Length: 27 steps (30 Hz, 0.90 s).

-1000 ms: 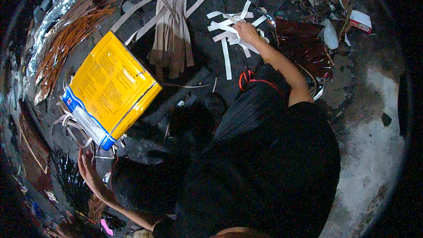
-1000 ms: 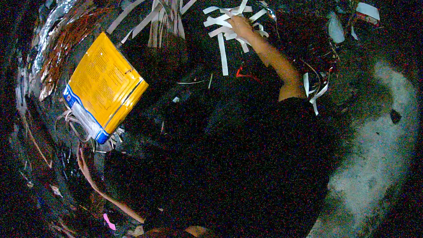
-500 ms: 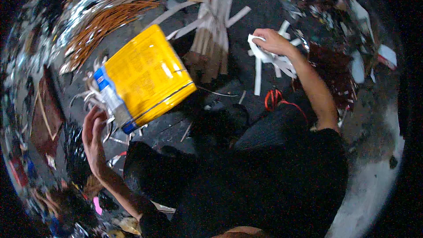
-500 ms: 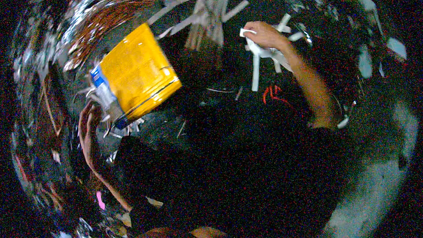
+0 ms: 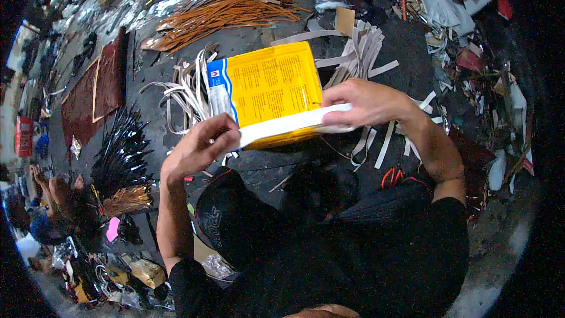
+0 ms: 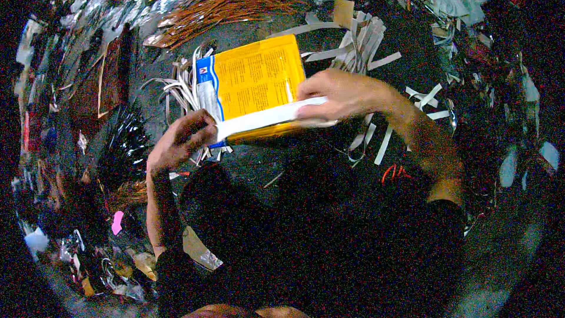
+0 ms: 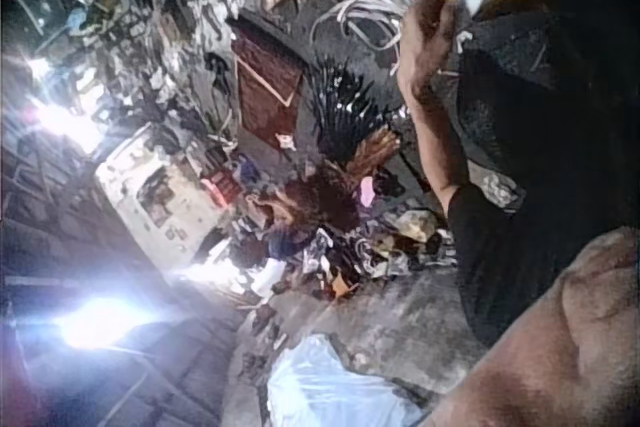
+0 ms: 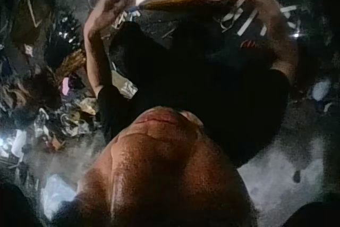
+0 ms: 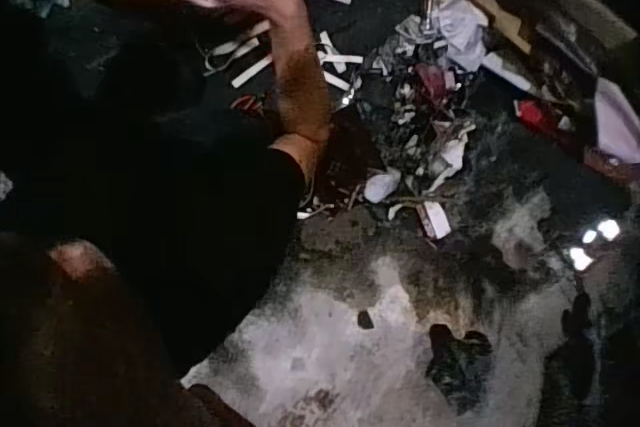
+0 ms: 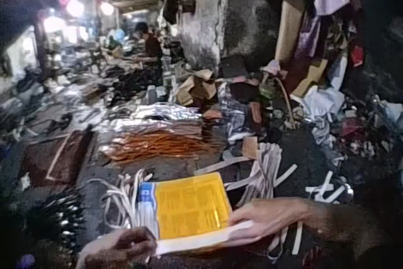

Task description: The person wraps a yellow and blue rectangular package with white tape. They repeatedly pull strips of tape, place them across the package, and smooth them down by hand. The person works on a cluttered floor with other materials nearby.

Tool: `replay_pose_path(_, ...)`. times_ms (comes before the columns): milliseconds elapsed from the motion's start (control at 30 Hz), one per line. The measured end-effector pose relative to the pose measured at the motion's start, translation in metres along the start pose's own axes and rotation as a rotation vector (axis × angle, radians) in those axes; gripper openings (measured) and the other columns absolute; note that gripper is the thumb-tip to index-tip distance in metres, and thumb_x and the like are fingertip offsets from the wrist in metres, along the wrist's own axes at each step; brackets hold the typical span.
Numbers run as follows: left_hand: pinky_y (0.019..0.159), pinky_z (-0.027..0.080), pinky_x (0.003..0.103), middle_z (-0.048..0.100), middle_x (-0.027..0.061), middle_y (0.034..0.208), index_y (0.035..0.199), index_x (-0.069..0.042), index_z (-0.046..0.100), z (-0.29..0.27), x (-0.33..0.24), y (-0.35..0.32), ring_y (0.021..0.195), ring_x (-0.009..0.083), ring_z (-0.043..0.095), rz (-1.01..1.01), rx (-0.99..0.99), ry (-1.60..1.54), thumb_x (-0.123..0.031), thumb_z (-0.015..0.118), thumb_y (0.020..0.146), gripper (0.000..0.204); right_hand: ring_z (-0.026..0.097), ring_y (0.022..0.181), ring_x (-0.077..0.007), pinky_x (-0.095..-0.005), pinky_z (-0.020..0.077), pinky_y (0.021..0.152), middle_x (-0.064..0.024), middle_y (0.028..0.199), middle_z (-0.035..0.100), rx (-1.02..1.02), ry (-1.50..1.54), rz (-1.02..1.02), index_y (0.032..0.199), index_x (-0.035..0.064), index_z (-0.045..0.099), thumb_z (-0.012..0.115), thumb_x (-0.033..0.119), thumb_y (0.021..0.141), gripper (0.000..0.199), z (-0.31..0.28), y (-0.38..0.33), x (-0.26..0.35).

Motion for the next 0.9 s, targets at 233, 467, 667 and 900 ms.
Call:
replay_pose_path(233,0.062,0.041,0.022,0.06,-0.0019,0.077,0.091,-0.002,0.062,-0.015,0.057,-0.012,0.071,0.0051,0.052,-0.131,0.111,-0.072,-0.027,0.065,0.092,0.025,0.051,0.064,-0.0067,-0.0256,0.0406,0.057,0.0008,0.068,0.058,-0.181,0.086,0.332,0.086,0.0006,0.064,0.064,0.024,0.088,0.023,-0.023,-0.055,-0.063)
replay_pose_path(467,0.061,0.046,0.022,0.064,0.0023,0.076,0.091,0.001,0.064,-0.018,0.105,0.015,0.067,0.0077,0.057,-0.001,-0.504,-0.321,-0.019,0.064,0.091,0.02,0.058,0.074,-0.0177,-0.0311,0.0457,0.067,-0.0062,0.078,0.06,-0.317,-0.394,0.28,0.09,0.0007,0.064,0.065,0.023,0.086,0.022,-0.019,-0.044,-0.086)
replay_pose_path(667,0.067,0.049,0.024,0.068,0.0045,0.083,0.101,0.002,0.066,-0.018,0.11,0.007,0.073,0.0092,0.061,0.049,-0.685,-0.442,-0.019,0.065,0.091,0.023,0.059,0.088,-0.0282,-0.037,0.0468,0.08,-0.0129,0.089,0.059,-0.476,-0.258,-0.113,0.094,0.0007,0.064,0.065,0.017,0.086,0.018,0.025,0.073,-0.019)
replay_pose_path(900,0.065,0.047,0.021,0.068,0.004,0.082,0.096,0.002,0.068,-0.018,0.105,0.007,0.072,0.0066,0.059,0.03,-0.811,-0.247,-0.016,0.068,0.089,0.02,0.061,0.095,-0.0303,-0.0382,0.0483,0.086,-0.0142,0.095,0.062,-0.546,-0.096,-0.397,0.101,0.002,0.064,0.065,0.012,0.086,0.018,0.098,0.166,0.02)
Point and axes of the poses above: each hand's wrist, its own y-axis towards the middle knuckle, its own z-axis out of the palm, x = y × z, the point moved 4 cm from there along y, towards the middle knuckle
